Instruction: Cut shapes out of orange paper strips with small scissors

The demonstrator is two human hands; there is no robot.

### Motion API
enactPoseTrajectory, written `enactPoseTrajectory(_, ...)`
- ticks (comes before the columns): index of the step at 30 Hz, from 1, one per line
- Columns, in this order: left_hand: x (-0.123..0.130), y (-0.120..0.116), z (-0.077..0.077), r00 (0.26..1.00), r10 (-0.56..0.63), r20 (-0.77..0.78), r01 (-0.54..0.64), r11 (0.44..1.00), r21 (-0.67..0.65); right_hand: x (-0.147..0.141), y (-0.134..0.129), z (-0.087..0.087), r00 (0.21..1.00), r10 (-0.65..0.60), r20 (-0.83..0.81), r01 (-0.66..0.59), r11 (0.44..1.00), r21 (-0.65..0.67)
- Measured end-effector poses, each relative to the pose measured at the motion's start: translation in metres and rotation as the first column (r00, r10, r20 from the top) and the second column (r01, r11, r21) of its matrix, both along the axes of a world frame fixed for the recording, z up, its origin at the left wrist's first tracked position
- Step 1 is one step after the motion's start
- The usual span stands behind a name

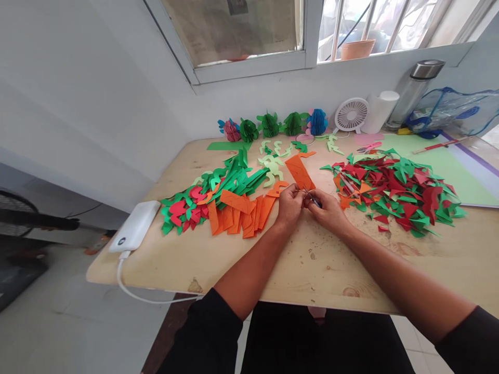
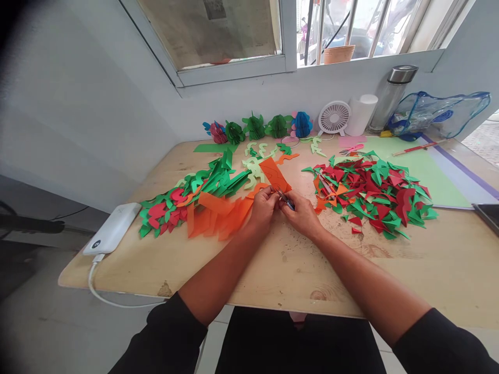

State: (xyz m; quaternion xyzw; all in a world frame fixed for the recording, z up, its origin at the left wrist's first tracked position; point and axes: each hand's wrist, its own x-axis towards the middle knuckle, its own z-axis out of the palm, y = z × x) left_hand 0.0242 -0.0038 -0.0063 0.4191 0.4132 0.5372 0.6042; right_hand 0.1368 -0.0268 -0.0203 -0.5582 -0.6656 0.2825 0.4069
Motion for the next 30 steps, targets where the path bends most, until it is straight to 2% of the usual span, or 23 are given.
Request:
enactPoseTrajectory(16, -0.0014, 0.0021, -0.0042, 0.998, -0.008, -0.057, 0.009, 1.0, 0.008, 0.0, 0.0001, -0.0002, 1.0, 0.001, 0.008, -0.001, 1.0, -0.011)
enactPoseTrajectory(30, -0.0007, 0.0005, -0.0007, 1.0, -0.006, 0.001, 0.006, 1.0, -0.022, 0.0003, 0.0003, -0.0016, 1.0, -0.009, 0.019, 0.009, 1.0, -0.002)
